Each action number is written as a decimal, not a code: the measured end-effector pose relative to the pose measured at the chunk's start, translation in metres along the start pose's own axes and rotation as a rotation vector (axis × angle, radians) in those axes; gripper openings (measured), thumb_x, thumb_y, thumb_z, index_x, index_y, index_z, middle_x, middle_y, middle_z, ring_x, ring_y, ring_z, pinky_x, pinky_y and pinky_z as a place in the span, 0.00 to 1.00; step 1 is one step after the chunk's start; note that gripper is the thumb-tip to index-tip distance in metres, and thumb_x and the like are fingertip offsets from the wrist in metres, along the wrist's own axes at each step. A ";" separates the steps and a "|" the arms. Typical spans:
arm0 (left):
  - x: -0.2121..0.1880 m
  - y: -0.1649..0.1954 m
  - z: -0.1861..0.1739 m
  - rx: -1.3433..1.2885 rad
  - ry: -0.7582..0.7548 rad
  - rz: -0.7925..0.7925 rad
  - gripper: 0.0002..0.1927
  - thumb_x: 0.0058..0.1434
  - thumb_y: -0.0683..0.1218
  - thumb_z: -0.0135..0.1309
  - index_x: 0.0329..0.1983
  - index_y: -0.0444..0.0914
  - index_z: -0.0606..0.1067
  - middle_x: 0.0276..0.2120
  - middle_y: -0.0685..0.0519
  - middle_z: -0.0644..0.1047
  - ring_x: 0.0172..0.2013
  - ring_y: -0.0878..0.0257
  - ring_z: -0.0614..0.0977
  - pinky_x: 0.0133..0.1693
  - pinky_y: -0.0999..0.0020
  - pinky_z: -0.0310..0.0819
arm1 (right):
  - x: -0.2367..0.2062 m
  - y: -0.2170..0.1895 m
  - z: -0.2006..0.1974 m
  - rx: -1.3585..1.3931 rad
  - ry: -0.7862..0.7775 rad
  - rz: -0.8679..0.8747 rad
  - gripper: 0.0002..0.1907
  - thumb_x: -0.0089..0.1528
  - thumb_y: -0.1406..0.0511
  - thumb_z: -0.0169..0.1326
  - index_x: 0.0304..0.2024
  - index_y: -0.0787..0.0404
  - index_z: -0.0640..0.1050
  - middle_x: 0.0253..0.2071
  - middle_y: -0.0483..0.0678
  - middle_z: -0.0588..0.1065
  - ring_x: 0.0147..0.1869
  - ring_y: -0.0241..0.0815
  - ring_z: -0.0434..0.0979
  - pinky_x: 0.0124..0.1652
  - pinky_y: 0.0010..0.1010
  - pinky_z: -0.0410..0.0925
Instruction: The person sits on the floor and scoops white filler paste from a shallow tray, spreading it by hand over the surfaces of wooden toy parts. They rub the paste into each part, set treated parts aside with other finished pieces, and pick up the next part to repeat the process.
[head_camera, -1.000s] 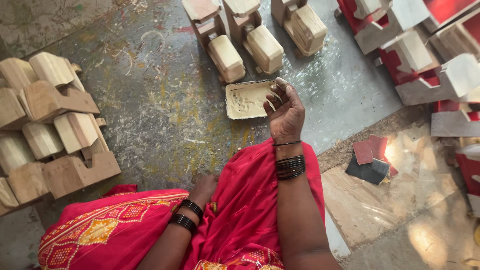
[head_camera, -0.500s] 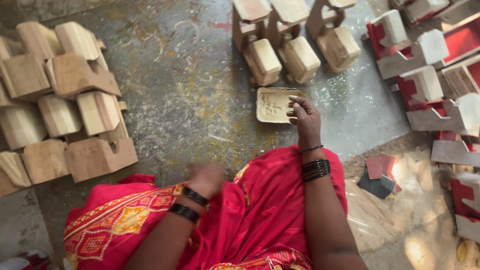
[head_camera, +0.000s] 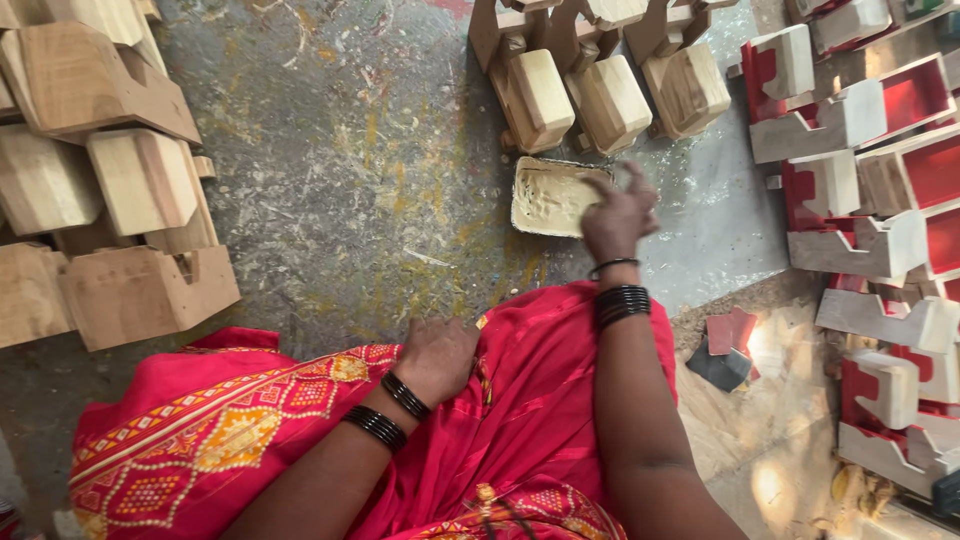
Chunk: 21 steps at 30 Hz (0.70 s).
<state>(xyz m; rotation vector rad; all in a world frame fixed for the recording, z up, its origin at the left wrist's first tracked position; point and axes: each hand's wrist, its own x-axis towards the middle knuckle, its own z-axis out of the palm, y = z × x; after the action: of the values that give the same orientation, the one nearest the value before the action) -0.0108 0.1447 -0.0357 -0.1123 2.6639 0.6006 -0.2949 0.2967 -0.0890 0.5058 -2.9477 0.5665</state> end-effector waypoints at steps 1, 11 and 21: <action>0.001 0.001 0.001 -0.008 -0.008 0.014 0.12 0.61 0.46 0.52 0.46 0.41 0.78 0.44 0.45 0.79 0.47 0.47 0.81 0.49 0.42 0.71 | -0.003 -0.010 0.003 -0.032 -0.042 -0.027 0.30 0.48 0.74 0.53 0.46 0.37 0.87 0.65 0.40 0.66 0.71 0.50 0.54 0.62 0.58 0.45; 0.006 -0.003 0.003 0.004 -0.145 -0.011 0.14 0.62 0.46 0.51 0.49 0.40 0.77 0.46 0.45 0.79 0.48 0.48 0.81 0.50 0.42 0.71 | 0.002 -0.047 0.027 -0.267 -0.269 -0.162 0.29 0.53 0.70 0.53 0.51 0.31 0.83 0.60 0.42 0.66 0.67 0.51 0.58 0.59 0.54 0.50; 0.005 -0.001 -0.006 -0.006 -0.166 -0.019 0.14 0.63 0.46 0.50 0.52 0.42 0.77 0.48 0.46 0.78 0.50 0.49 0.81 0.52 0.42 0.70 | 0.006 -0.062 0.027 -0.227 -0.195 -0.227 0.26 0.54 0.70 0.53 0.45 0.32 0.84 0.59 0.40 0.66 0.68 0.49 0.58 0.59 0.53 0.51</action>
<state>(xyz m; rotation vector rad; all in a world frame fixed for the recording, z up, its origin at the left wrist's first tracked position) -0.0176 0.1412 -0.0330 -0.0861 2.4980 0.5857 -0.2803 0.2305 -0.0923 0.8972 -3.0193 0.1630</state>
